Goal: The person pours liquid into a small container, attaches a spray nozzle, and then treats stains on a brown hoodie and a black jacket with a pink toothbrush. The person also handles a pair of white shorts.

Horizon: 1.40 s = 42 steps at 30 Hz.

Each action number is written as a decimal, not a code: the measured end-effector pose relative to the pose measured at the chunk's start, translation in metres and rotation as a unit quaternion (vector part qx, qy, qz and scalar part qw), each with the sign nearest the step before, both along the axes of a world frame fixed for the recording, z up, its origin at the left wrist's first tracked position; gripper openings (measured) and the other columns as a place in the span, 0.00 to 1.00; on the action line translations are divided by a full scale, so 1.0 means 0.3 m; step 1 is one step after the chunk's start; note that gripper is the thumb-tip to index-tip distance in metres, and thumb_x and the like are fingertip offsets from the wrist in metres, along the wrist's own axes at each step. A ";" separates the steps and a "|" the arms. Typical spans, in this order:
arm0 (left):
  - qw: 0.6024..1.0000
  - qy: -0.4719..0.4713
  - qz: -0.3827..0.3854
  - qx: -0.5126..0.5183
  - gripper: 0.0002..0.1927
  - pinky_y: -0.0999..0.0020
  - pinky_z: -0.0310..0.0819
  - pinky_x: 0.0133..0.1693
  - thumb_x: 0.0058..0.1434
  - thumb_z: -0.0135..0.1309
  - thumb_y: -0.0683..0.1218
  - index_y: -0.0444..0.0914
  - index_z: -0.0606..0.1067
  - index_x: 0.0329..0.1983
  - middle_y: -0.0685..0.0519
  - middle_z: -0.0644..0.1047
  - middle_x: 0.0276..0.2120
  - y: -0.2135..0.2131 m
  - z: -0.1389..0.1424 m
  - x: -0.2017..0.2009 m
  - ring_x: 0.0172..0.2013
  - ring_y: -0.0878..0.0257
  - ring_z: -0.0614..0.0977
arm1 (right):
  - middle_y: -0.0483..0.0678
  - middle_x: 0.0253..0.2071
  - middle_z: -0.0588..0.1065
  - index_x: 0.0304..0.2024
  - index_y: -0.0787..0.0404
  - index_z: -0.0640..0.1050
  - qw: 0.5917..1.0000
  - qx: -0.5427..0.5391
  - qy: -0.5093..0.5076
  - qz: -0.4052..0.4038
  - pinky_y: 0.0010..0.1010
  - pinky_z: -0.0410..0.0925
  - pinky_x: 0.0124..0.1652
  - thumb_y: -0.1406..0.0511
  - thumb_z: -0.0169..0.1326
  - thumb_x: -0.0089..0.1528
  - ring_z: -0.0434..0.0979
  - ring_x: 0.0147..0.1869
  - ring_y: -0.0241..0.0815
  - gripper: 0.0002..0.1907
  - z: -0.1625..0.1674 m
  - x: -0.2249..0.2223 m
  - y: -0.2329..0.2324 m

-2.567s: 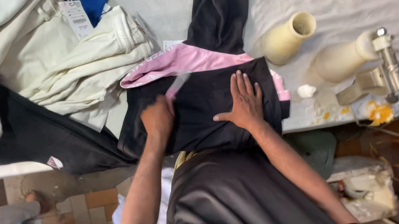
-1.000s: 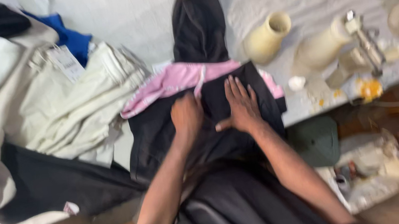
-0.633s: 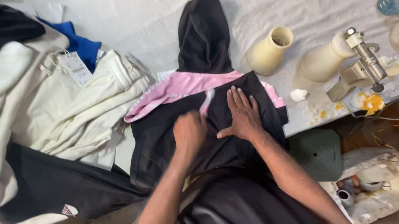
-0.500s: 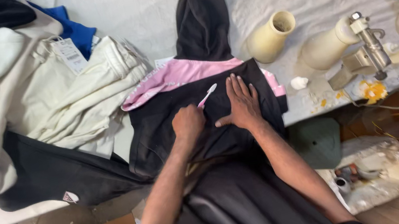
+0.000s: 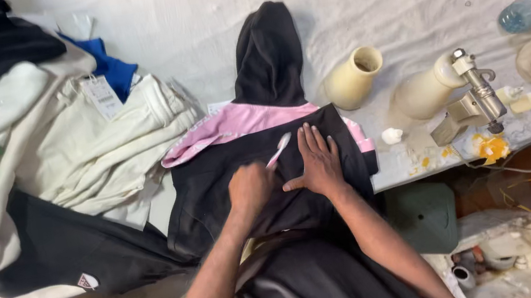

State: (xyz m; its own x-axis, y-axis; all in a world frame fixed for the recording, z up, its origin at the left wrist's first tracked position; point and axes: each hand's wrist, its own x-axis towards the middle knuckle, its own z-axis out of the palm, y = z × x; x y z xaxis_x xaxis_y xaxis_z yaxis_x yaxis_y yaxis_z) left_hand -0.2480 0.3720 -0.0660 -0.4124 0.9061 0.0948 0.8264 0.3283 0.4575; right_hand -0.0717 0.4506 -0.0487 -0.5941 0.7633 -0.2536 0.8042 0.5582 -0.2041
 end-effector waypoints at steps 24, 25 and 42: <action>0.999 -0.001 -0.013 0.039 0.15 0.46 0.75 0.26 0.66 0.50 0.54 0.39 0.74 0.32 0.42 0.79 0.21 -0.058 0.003 -0.093 0.23 0.42 0.82 | 0.56 0.79 0.44 0.76 0.65 0.45 0.998 0.008 0.067 0.013 0.59 0.40 0.72 0.30 0.65 0.34 0.39 0.83 0.53 0.82 0.004 0.012 -0.016; 0.999 0.027 -0.021 -0.001 0.15 0.45 0.75 0.26 0.66 0.51 0.55 0.39 0.74 0.31 0.41 0.79 0.20 -0.060 0.007 -0.096 0.22 0.41 0.82 | 0.56 0.79 0.44 0.76 0.65 0.46 0.998 0.008 0.065 0.014 0.59 0.40 0.72 0.30 0.65 0.34 0.39 0.83 0.53 0.81 0.005 0.009 -0.021; 0.999 0.030 0.028 -0.016 0.19 0.44 0.76 0.27 0.67 0.49 0.56 0.36 0.76 0.35 0.38 0.80 0.24 0.050 0.045 -0.232 0.25 0.40 0.82 | 0.58 0.78 0.46 0.75 0.64 0.47 0.998 0.023 0.056 0.006 0.57 0.41 0.71 0.30 0.65 0.34 0.41 0.82 0.54 0.80 0.006 -0.068 -0.056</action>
